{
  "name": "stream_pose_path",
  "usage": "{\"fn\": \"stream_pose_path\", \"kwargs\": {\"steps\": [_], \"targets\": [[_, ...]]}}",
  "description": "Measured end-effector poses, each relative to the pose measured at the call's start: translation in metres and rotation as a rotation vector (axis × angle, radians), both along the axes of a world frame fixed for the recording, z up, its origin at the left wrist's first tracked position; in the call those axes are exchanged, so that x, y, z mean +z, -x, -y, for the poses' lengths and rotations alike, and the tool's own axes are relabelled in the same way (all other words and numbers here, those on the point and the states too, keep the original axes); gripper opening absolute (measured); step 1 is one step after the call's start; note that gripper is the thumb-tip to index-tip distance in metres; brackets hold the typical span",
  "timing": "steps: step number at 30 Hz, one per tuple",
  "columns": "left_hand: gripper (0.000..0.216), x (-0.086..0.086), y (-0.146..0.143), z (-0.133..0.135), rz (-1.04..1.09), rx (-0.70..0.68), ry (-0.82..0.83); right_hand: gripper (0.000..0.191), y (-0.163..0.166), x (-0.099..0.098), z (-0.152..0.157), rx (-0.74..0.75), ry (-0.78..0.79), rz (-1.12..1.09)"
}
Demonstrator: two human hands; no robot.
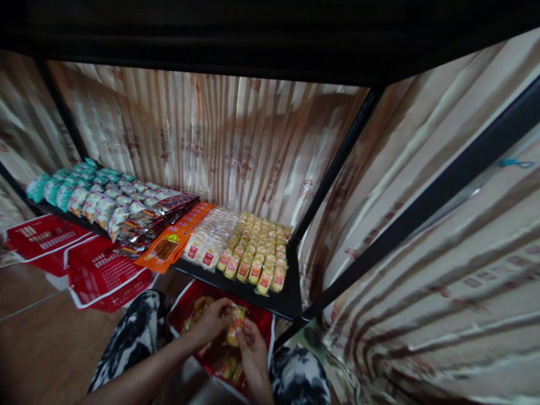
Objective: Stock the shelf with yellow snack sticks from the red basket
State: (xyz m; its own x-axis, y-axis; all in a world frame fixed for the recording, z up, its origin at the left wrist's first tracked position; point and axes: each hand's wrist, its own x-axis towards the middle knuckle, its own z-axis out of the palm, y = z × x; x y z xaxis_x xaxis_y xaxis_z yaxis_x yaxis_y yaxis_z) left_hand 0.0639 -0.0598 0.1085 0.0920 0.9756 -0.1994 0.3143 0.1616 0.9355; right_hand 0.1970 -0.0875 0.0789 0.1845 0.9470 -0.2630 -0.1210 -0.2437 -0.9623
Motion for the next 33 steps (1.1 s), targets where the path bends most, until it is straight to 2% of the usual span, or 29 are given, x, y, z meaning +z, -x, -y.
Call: {"fn": "stream_pose_path", "kwargs": {"steps": [3,11,15,20,24,28,33], "targets": [[0.017,0.003,-0.012,-0.013,0.023,-0.007,-0.034,0.056,-0.011,0.01,-0.009,0.009,-0.012,-0.001],[0.016,0.001,-0.052,-0.035,-0.025,-0.131,-0.044,0.051,-0.046,0.003,-0.009,-0.155,-0.025,0.002],[0.016,0.006,-0.066,-0.043,0.01,-0.176,-0.093,0.05,-0.054,0.014,-0.01,-0.195,-0.071,0.052],[0.013,0.029,-0.071,-0.061,0.054,-0.201,-0.159,0.053,-0.054,0.031,-0.029,-0.224,-0.156,0.12],[0.013,0.053,-0.075,-0.086,0.02,-0.217,-0.255,0.051,-0.057,0.041,-0.055,-0.243,-0.217,0.218],[0.016,0.077,-0.084,-0.12,-0.054,-0.225,-0.366,0.046,-0.067,0.056,-0.094,-0.266,-0.312,0.309],[0.02,0.096,-0.101,-0.173,-0.173,-0.262,-0.388,0.044,-0.083,0.07,-0.151,-0.263,-0.384,0.343]]}}
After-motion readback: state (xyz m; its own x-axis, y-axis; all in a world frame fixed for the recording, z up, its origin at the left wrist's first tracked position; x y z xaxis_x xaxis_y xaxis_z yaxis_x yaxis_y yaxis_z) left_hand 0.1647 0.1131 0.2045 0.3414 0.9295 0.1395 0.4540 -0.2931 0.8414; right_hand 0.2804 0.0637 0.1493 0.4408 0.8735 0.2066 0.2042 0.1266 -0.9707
